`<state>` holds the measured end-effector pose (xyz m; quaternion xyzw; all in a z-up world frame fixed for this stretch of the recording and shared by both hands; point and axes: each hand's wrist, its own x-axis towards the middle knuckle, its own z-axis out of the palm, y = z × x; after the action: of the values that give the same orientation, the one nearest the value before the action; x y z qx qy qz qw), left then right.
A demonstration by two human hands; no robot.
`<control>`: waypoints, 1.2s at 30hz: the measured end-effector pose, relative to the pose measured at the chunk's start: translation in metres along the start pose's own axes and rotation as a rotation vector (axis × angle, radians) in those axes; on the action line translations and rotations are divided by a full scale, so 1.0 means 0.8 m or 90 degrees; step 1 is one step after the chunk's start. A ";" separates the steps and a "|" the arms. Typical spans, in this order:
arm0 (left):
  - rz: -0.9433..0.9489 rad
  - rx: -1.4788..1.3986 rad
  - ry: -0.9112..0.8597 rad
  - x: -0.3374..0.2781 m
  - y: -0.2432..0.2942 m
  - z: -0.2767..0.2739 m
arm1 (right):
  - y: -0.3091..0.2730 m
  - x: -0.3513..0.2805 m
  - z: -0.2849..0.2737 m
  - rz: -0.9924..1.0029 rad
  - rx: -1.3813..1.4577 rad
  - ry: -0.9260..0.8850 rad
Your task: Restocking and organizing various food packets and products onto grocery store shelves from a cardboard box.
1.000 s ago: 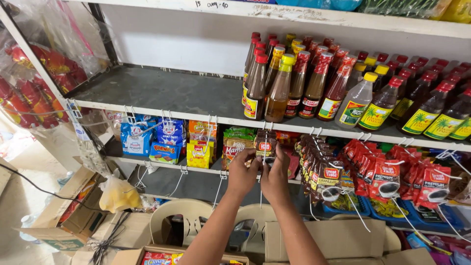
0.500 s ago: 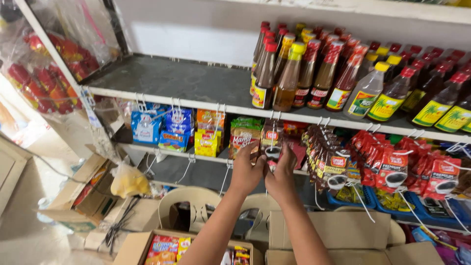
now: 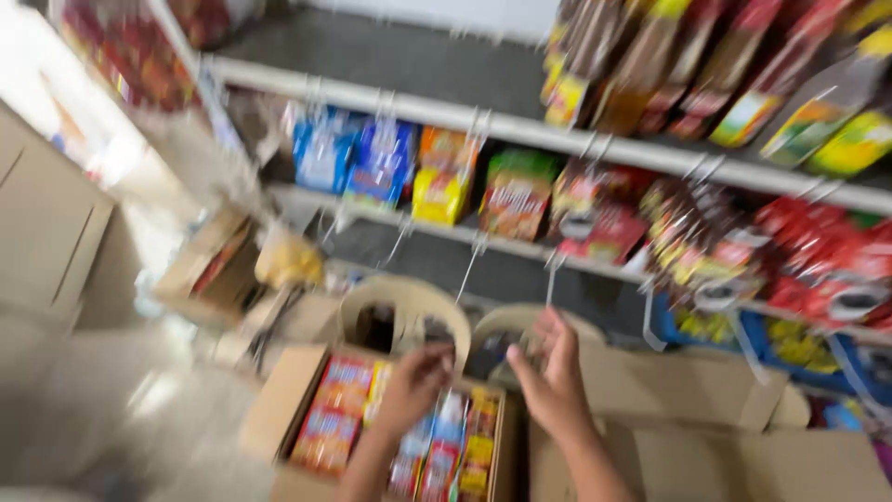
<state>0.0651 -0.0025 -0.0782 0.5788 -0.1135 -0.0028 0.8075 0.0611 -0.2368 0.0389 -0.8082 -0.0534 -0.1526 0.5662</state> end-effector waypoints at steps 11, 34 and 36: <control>-0.354 0.268 0.242 -0.168 -0.044 -0.150 | 0.146 -0.091 0.091 0.189 -0.001 -0.257; -0.424 0.480 0.197 -0.070 -0.290 -0.173 | 0.456 -0.173 0.375 0.574 -0.006 -0.298; -0.425 0.488 0.182 -0.075 -0.311 -0.181 | 0.435 -0.158 0.388 0.612 -0.001 -0.294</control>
<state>0.0649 0.0591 -0.3660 0.8318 0.1952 -0.1390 0.5007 0.0896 -0.0593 -0.4097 -0.7544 0.1996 0.3060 0.5454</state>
